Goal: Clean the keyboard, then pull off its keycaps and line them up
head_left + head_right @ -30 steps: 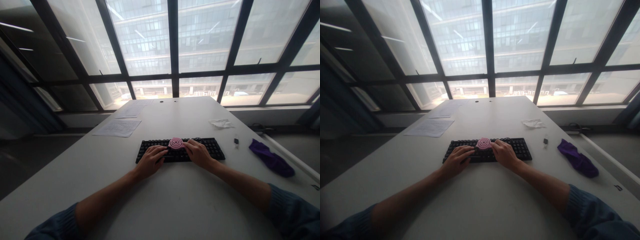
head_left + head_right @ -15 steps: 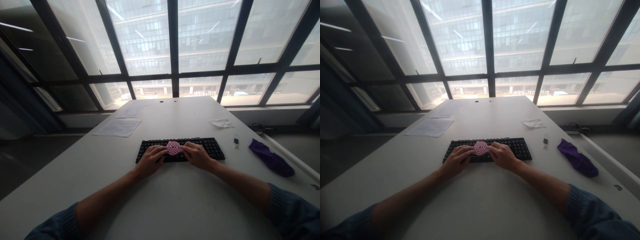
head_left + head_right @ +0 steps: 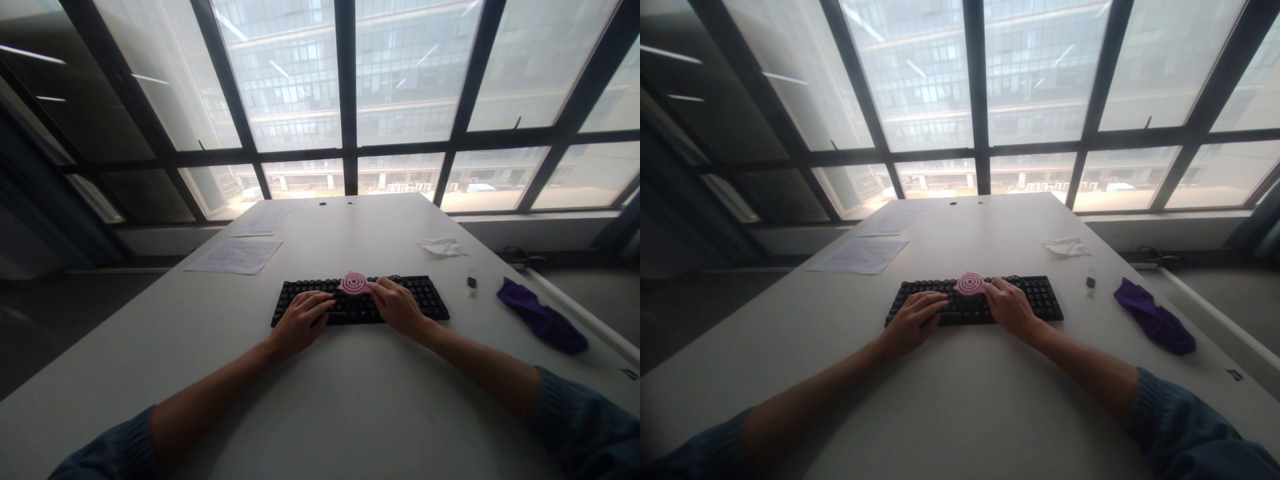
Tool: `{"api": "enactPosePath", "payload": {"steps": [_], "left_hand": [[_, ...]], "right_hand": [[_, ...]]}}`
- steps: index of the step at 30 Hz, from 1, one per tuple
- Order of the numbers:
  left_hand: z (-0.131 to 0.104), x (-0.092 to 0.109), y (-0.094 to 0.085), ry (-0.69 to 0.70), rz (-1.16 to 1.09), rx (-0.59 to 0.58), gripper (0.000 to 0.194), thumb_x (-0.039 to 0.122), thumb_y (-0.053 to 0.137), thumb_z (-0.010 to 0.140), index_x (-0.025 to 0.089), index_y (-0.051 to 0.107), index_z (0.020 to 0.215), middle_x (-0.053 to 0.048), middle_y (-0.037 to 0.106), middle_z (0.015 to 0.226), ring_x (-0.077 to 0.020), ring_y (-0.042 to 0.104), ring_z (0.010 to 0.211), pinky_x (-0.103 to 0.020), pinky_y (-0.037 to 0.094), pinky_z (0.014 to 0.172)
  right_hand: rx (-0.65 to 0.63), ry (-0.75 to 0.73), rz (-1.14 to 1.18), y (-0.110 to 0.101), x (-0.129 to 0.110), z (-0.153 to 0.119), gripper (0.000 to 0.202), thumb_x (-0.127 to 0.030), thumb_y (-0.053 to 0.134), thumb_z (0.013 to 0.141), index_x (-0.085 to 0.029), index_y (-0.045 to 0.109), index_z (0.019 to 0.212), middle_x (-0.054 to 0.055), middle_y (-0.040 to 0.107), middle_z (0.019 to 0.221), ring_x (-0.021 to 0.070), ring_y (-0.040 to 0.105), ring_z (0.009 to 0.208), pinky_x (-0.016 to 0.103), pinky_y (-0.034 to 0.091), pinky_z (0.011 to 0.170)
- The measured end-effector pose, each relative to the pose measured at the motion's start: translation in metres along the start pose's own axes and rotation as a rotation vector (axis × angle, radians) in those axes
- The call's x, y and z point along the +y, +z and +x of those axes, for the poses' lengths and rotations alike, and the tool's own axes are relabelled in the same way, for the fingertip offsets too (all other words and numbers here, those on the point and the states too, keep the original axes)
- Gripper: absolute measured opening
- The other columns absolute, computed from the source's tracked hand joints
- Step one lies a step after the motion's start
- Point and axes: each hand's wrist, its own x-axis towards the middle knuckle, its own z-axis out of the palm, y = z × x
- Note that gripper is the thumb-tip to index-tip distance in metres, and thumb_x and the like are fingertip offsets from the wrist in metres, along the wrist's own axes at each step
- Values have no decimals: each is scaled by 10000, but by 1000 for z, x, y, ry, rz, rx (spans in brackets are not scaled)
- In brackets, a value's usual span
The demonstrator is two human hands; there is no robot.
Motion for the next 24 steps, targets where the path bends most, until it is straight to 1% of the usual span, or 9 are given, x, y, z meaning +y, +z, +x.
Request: {"api": "enactPosePath", "payload": {"steps": [3, 6, 11, 15, 20, 24], "left_hand": [[0, 0, 0, 2, 6, -2, 364, 155, 559, 921, 236, 612, 1272, -82, 652, 1275, -235, 584, 1190, -437, 472, 1033], [0, -1, 1, 0, 5, -1, 367, 152, 556, 922, 236, 607, 1276, -81, 649, 1280, -234, 580, 1199, -433, 467, 1037], [0, -1, 0, -10, -8, -9, 415, 151, 539, 928, 249, 570, 1330, -84, 640, 1290, -240, 571, 1212, -444, 459, 1040], [0, 0, 0, -20, -21, -21, 406, 153, 538, 932, 244, 567, 1327, -82, 635, 1296, -237, 568, 1210, -439, 452, 1044], [0, 1, -1, -16, -34, -20, 391, 152, 537, 932, 250, 582, 1309, -77, 639, 1284, -232, 572, 1199, -432, 456, 1039], [0, 0, -1, -23, -34, -34, 424, 159, 542, 929, 262, 567, 1340, -77, 632, 1304, -234, 571, 1213, -433, 460, 1045]], "right_hand": [[-6, 18, -27, -1, -1, 0, 252, -229, 446, 1017, -204, 649, 1165, 69, 658, 915, 182, 634, 815, 271, 485, 714], [-5, 2, -11, -2, -3, 0, 250, -215, 449, 1010, -198, 653, 1155, 73, 660, 927, 182, 633, 815, 275, 487, 719], [-17, -120, 67, -2, -4, -2, 253, -195, 495, 974, -199, 653, 1172, 75, 666, 955, 176, 632, 817, 276, 494, 740], [-21, -197, 102, 0, -3, -4, 262, -194, 505, 964, -202, 658, 1177, 73, 670, 956, 167, 630, 818, 262, 492, 727], [-16, -218, 119, 0, -2, -4, 261, -183, 519, 948, -196, 666, 1164, 73, 674, 956, 166, 629, 811, 262, 489, 719], [-38, -211, 121, 0, 0, -4, 279, -188, 532, 945, -205, 656, 1195, 75, 675, 973, 171, 634, 829, 267, 494, 734]]}}
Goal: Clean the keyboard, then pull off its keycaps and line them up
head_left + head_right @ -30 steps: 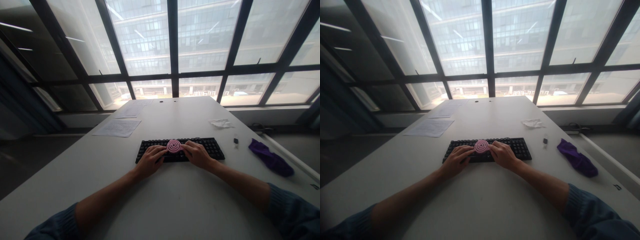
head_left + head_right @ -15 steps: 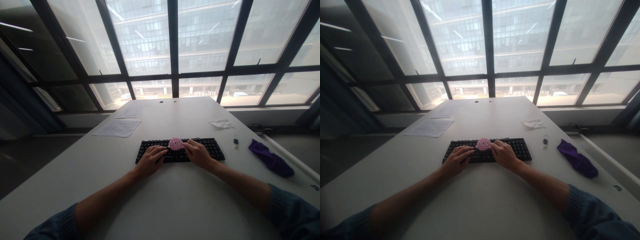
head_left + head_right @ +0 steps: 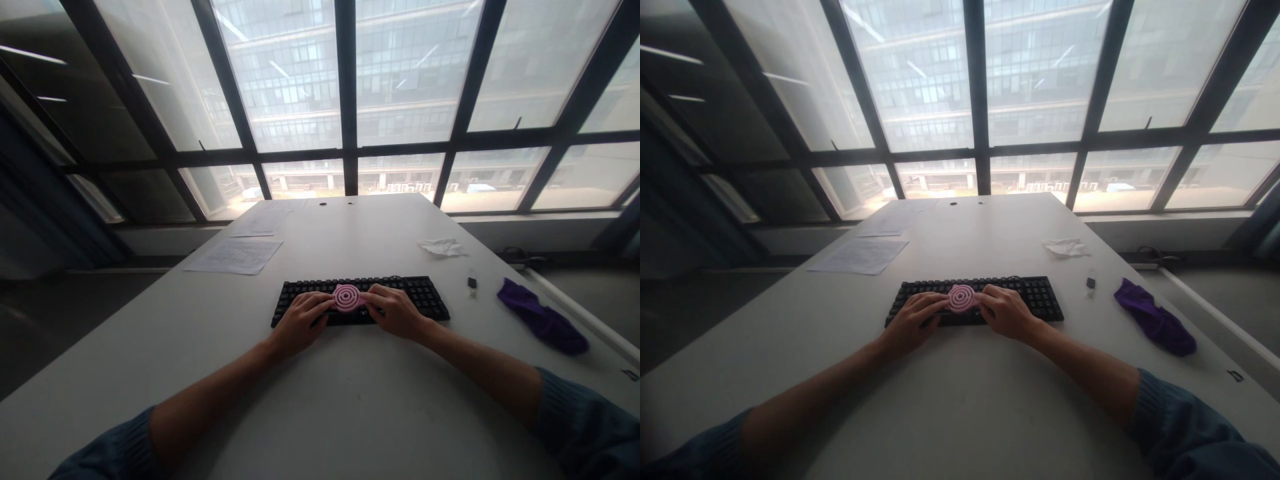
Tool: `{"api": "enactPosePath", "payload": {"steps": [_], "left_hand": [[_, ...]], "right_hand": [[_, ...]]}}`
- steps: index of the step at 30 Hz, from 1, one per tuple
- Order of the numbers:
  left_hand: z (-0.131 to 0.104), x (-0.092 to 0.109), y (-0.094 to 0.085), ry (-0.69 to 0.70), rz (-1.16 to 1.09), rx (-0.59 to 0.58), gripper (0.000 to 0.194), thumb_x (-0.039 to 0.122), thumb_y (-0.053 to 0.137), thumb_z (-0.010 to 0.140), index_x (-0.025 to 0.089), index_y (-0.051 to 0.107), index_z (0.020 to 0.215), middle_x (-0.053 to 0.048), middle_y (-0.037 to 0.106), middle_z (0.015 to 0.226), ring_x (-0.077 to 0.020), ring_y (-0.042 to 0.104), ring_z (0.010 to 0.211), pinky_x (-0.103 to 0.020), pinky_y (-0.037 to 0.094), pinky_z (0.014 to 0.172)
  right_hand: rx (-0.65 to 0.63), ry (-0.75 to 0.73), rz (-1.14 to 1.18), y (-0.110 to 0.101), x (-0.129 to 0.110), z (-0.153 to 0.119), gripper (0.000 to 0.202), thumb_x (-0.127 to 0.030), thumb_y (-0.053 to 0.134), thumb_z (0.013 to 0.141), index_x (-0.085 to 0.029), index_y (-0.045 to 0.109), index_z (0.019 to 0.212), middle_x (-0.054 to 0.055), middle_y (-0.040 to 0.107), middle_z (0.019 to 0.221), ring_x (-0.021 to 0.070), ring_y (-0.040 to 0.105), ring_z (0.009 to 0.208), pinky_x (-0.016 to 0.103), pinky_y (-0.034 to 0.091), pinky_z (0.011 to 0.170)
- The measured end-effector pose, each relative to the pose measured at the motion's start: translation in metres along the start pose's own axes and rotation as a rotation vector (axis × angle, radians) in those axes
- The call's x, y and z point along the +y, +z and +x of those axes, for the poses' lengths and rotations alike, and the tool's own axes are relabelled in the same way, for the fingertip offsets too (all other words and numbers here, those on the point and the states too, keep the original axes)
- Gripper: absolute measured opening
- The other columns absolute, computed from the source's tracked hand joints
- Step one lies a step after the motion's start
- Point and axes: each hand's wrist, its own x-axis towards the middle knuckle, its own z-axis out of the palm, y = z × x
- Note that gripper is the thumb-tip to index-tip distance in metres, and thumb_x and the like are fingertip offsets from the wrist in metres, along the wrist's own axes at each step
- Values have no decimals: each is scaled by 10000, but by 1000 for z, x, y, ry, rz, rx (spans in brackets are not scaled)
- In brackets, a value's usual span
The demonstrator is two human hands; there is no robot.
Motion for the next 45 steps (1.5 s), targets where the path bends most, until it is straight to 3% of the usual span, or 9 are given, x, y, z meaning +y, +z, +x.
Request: {"api": "enactPosePath", "payload": {"steps": [13, 24, 31, 35, 38, 45], "left_hand": [[8, 15, 5, -42, 6, -43, 529, 173, 557, 918, 242, 475, 1436, -85, 560, 1424, -251, 513, 1300, -460, 424, 1098], [54, 24, 31, -164, 64, -37, 459, 253, 547, 937, 170, 520, 1387, -118, 590, 1378, -279, 518, 1272, -480, 407, 1089], [52, 28, 34, -146, 99, -14, 440, 253, 539, 943, 156, 534, 1372, -130, 593, 1375, -281, 519, 1274, -473, 406, 1089], [49, 30, 29, -146, 88, 61, 301, 232, 512, 957, 196, 635, 1230, -88, 666, 1273, -255, 592, 1163, -452, 445, 1023], [48, 31, 24, -179, 80, 124, 232, 211, 507, 952, 217, 677, 1109, -58, 728, 1085, -225, 637, 1019, -413, 476, 928], [47, 37, 19, -173, 157, 102, 158, 182, 520, 893, 205, 671, 849, -44, 670, 807, -205, 612, 832, -364, 462, 766]], "right_hand": [[5, 41, -37, -3, 3, -6, 263, -253, 456, 1018, -203, 646, 1194, 80, 667, 972, 179, 631, 829, 287, 504, 759], [1, 235, -99, -10, 8, -1, 262, -234, 431, 1026, -210, 649, 1169, 71, 666, 954, 186, 656, 870, 288, 520, 799], [1, 230, -84, -8, 7, -4, 245, -206, 460, 1001, -206, 654, 1151, 69, 664, 965, 182, 654, 869, 279, 520, 795], [42, 187, -53, -7, 8, -7, 242, -191, 504, 964, -206, 656, 1153, 69, 667, 955, 185, 648, 848, 286, 522, 784], [56, 131, 21, -9, 8, -11, 260, -185, 519, 952, -212, 654, 1172, 67, 668, 951, 172, 643, 828, 280, 525, 774], [22, -6, 110, -13, 6, -15, 261, -218, 511, 971, -214, 667, 1181, 73, 674, 957, 152, 634, 778, 266, 521, 702]]}}
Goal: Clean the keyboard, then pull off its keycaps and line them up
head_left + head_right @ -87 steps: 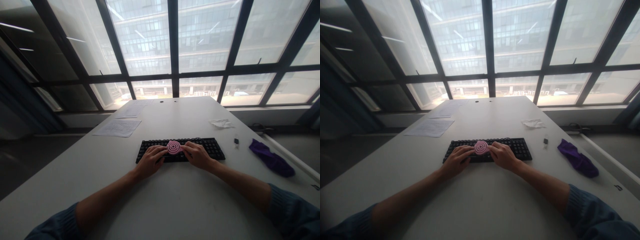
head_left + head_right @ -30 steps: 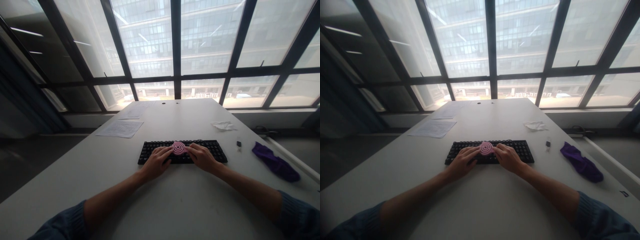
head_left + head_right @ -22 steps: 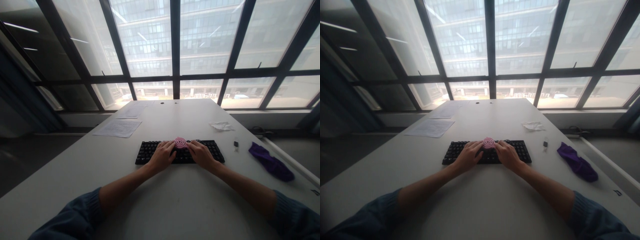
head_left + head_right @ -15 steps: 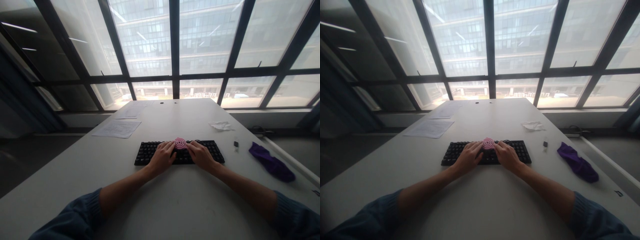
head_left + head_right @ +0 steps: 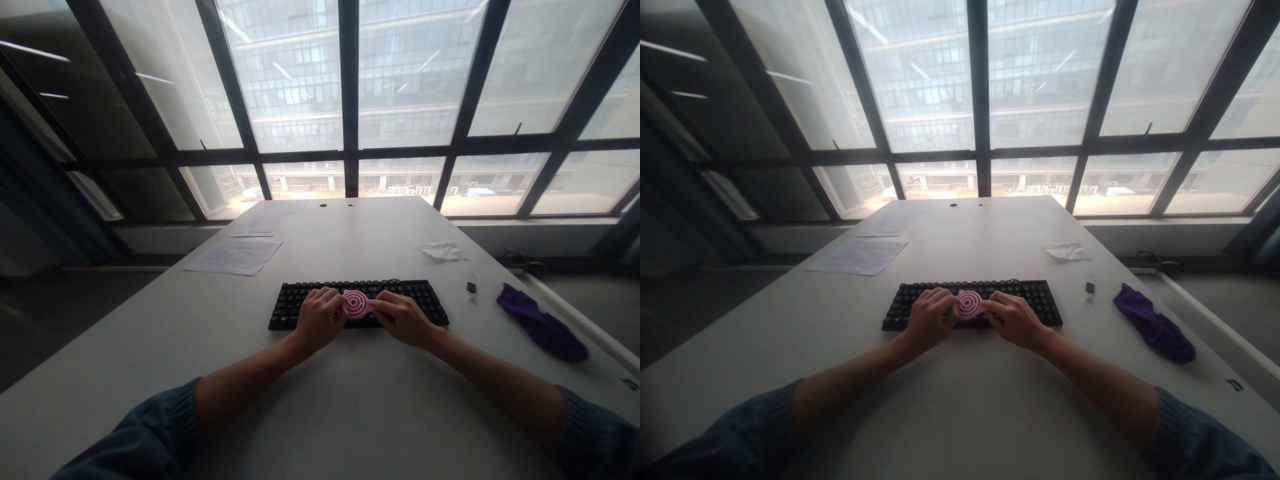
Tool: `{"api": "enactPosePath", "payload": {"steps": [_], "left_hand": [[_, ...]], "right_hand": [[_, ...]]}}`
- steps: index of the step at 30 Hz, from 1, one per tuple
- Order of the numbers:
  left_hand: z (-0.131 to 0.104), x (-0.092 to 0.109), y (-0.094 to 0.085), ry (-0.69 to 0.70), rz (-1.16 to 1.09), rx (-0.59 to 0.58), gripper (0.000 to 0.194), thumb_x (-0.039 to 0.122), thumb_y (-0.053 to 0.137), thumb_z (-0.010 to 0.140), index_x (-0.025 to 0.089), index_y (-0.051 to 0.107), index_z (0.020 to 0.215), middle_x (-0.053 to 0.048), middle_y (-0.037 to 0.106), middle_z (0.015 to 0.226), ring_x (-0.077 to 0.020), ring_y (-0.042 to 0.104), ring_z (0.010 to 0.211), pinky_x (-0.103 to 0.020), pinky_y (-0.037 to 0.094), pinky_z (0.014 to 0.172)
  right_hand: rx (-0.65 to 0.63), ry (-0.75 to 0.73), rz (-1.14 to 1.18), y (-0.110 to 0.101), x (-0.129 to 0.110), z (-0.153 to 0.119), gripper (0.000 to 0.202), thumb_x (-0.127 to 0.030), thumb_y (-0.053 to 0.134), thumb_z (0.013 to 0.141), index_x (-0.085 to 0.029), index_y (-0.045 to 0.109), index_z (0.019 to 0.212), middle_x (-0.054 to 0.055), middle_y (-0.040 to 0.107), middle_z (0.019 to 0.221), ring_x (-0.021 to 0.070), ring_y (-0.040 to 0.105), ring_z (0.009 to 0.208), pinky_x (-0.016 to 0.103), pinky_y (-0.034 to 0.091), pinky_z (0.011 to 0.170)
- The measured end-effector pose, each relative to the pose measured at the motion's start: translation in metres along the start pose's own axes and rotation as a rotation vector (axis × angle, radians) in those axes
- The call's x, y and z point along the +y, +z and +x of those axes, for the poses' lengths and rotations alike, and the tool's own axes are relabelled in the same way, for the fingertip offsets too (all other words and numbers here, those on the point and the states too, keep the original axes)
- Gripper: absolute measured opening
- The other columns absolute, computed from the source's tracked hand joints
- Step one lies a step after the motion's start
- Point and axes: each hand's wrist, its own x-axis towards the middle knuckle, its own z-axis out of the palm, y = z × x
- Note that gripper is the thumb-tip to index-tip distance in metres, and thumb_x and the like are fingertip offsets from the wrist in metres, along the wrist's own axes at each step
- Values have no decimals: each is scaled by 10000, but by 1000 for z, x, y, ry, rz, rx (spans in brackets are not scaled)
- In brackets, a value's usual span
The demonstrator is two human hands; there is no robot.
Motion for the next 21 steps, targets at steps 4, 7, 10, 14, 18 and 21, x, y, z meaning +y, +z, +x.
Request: {"api": "enactPosePath", "payload": {"steps": [4, 7, 10, 14, 18, 21], "left_hand": [[0, 1, 0, 21, 0, 3, 154, 190, 527, 895, 216, 677, 874, -45, 688, 875, -202, 613, 850, -366, 463, 776], [0, 1, 2, 23, -34, 6, 166, 199, 532, 912, 226, 690, 954, -45, 714, 1020, -211, 630, 951, -382, 474, 825], [-1, 0, 6, 25, -59, 2, 207, 192, 537, 916, 237, 690, 1047, -37, 715, 1132, -220, 632, 1034, -401, 480, 867], [-1, -2, 11, 34, -76, -15, 268, 181, 536, 915, 238, 676, 1136, -42, 699, 1214, -233, 625, 1088, -418, 483, 898], [-2, -4, 14, 61, -101, -20, 327, 177, 535, 917, 229, 646, 1220, -51, 667, 1290, -235, 613, 1150, -431, 483, 951], [-2, -5, 15, 78, -123, -27, 349, 169, 519, 924, 228, 636, 1248, -56, 648, 1323, -238, 601, 1192, -439, 471, 998]], "right_hand": [[18, 1, -16, 1, 2, 1, 259, -232, 501, 986, -217, 669, 1183, 75, 677, 946, 159, 637, 783, 277, 522, 712], [36, 47, -53, 3, 4, 1, 256, -244, 496, 997, -216, 666, 1185, 74, 676, 945, 170, 639, 806, 289, 522, 738], [45, 106, -85, 5, 5, 1, 255, -248, 487, 1003, -212, 666, 1181, 73, 671, 947, 177, 635, 817, 296, 519, 756], [50, 162, -114, 8, 5, 1, 259, -252, 476, 1010, -216, 663, 1186, 66, 661, 934, 178, 628, 817, 296, 513, 766], [78, 181, -128, 9, 5, 0, 269, -255, 463, 1016, -229, 656, 1201, 64, 657, 924, 181, 633, 822, 295, 517, 774], [91, 188, -139, 8, 4, 1, 269, -253, 457, 1018, -232, 654, 1200, 66, 659, 932, 185, 639, 831, 299, 522, 775]]}}
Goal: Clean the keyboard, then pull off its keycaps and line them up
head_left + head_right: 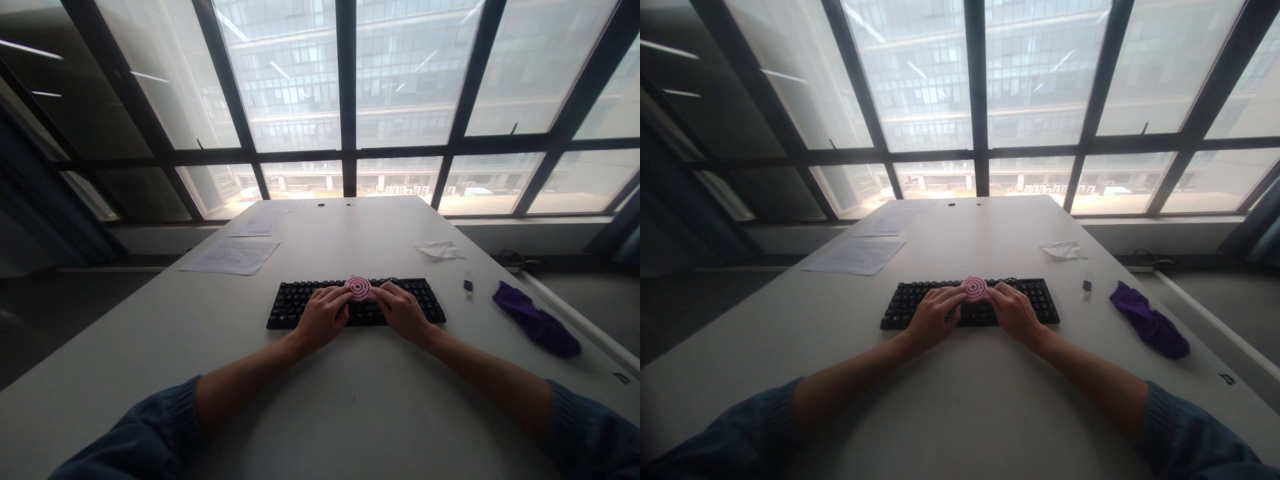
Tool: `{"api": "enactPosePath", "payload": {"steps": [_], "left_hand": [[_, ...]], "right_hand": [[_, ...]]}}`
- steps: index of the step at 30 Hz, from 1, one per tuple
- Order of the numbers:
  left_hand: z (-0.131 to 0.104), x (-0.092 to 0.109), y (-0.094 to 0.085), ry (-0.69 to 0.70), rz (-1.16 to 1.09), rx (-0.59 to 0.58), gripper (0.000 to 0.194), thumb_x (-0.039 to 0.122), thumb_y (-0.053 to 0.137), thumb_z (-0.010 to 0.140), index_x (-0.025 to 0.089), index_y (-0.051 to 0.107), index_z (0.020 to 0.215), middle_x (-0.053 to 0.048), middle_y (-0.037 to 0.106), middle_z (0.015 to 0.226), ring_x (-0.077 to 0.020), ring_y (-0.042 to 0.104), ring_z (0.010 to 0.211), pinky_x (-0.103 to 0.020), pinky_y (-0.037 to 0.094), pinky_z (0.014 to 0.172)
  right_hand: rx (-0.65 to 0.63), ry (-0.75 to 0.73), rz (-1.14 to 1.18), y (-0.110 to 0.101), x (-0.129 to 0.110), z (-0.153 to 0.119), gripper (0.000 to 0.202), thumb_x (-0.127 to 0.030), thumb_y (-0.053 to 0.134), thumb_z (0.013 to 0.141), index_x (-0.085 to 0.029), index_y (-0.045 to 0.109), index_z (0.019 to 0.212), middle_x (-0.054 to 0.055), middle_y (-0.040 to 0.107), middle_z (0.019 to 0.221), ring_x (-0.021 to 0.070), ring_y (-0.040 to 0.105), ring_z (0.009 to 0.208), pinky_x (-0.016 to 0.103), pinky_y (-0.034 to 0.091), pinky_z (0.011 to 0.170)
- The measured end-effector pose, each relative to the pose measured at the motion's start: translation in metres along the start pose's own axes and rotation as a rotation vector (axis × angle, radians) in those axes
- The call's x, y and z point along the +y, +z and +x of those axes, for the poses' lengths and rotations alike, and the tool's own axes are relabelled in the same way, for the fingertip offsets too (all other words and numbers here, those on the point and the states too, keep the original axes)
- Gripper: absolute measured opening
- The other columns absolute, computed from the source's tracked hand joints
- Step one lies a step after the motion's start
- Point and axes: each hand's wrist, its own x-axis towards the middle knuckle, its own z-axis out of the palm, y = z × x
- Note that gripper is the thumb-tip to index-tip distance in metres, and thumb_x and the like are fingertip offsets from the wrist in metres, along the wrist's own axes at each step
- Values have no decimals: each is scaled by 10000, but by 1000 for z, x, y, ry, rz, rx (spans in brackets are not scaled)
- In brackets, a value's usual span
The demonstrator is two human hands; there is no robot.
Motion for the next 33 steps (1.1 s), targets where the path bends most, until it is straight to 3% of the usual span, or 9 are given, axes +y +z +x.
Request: {"api": "enactPosePath", "payload": {"steps": [10, 24, 33], "left_hand": [[0, -1, 1, 5, -19, -6, 366, 169, 510, 927, 227, 629, 1268, -76, 644, 1319, -249, 588, 1218, -459, 466, 1022], [0, 4, -4, 64, -43, 23, 175, 179, 527, 908, 235, 681, 968, -45, 718, 1038, -205, 634, 1040, -397, 488, 926], [2, 6, -4, 61, -57, 13, 224, 170, 525, 909, 244, 667, 1067, -48, 706, 1153, -221, 621, 1137, -416, 483, 975]], "right_hand": [[10, 27, -41, -3, -3, 2, 254, -231, 461, 1008, -224, 660, 1165, 68, 665, 927, 185, 644, 819, 290, 515, 756], [-15, -131, -6, -4, -7, -3, 213, -230, 553, 942, -219, 692, 1103, 59, 693, 920, 161, 646, 770, 268, 496, 715], [-15, -100, -28, -3, -7, -1, 218, -223, 533, 956, -221, 682, 1115, 58, 687, 924, 167, 645, 791, 272, 493, 730]]}}
